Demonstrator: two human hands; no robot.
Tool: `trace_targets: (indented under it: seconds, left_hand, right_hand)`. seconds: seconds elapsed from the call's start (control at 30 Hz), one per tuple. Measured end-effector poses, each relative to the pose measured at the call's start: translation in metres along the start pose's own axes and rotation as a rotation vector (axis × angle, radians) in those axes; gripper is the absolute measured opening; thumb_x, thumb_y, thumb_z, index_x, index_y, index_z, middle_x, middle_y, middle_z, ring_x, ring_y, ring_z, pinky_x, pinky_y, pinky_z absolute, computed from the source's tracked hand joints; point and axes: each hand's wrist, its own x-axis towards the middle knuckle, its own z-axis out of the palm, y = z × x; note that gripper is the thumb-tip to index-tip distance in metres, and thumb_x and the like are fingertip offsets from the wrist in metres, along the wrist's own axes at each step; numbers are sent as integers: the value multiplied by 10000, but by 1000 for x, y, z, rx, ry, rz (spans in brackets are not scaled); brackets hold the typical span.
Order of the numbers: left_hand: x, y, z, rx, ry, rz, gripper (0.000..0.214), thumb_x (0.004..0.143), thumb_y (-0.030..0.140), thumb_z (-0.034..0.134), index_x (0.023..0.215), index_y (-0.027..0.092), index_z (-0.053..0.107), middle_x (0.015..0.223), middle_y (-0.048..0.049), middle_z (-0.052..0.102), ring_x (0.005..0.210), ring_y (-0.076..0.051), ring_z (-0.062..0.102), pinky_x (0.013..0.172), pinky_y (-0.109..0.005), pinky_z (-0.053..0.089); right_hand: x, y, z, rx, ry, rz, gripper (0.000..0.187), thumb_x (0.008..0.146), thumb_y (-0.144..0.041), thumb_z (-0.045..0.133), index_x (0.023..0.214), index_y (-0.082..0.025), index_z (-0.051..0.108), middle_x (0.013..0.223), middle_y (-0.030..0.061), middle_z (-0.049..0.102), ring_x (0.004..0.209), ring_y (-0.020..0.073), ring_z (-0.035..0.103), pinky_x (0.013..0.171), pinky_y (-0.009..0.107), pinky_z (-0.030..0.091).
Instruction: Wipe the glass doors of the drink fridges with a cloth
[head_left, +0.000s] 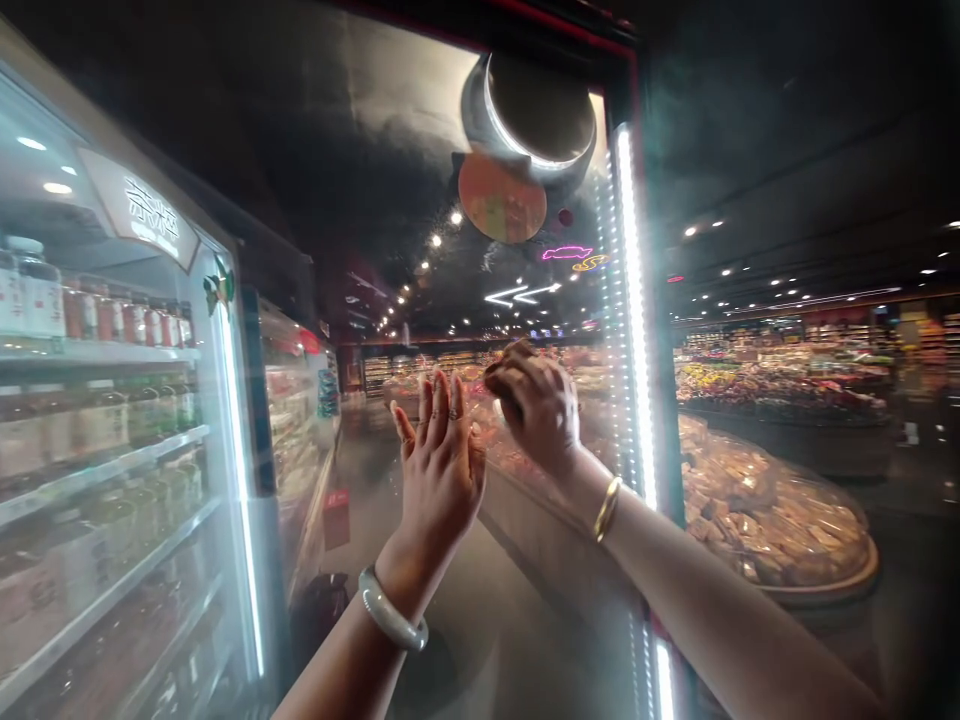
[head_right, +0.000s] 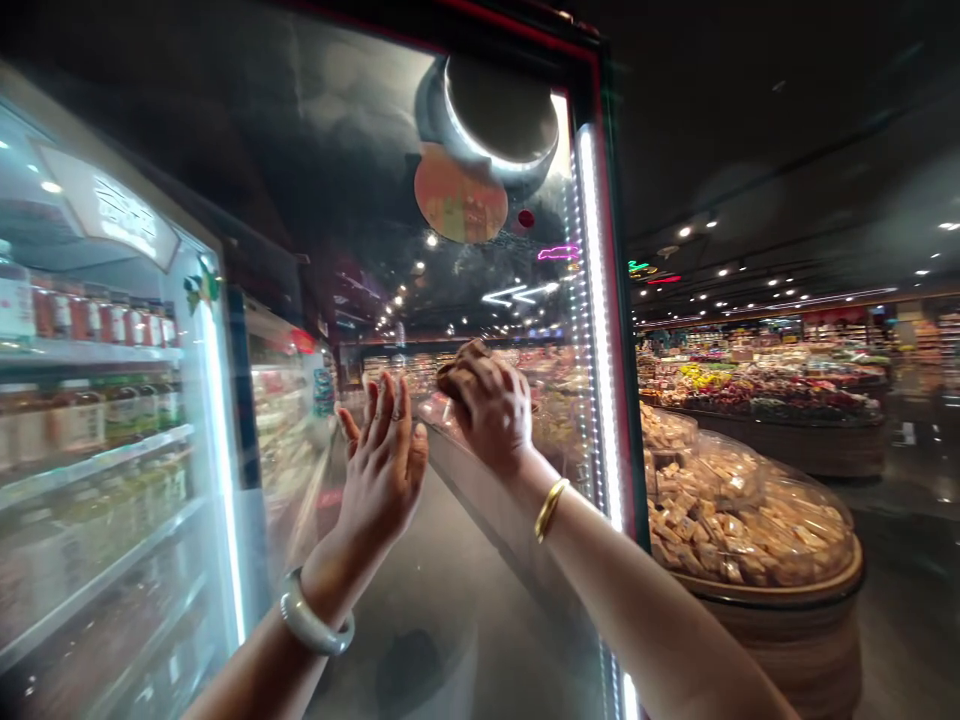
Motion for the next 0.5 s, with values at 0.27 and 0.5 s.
trace_targets:
  seconds: [0.27,0.5]
  left_hand:
    - [-8,26,19,64,-30,25,801,1033,188,455,1682,244,-11,1729,-135,221,1623,-276,143,1324,-584,6]
    - [-20,44,52,29,-47,22,830,1025,177,469,1680,222,-38,1712,-175,248,1619,-275,141,1322,-589,4]
  right_hand:
    - [1,35,-8,14,40,90,319,996,-329,580,1299,-283,669,1418,52,654,1331,247,562,1139,449,474]
    - [-52,19,-16,44,-50,-46,325,999,-335,588,1314,-298,659,1467,45,634,1359,242,560,1150,439,473]
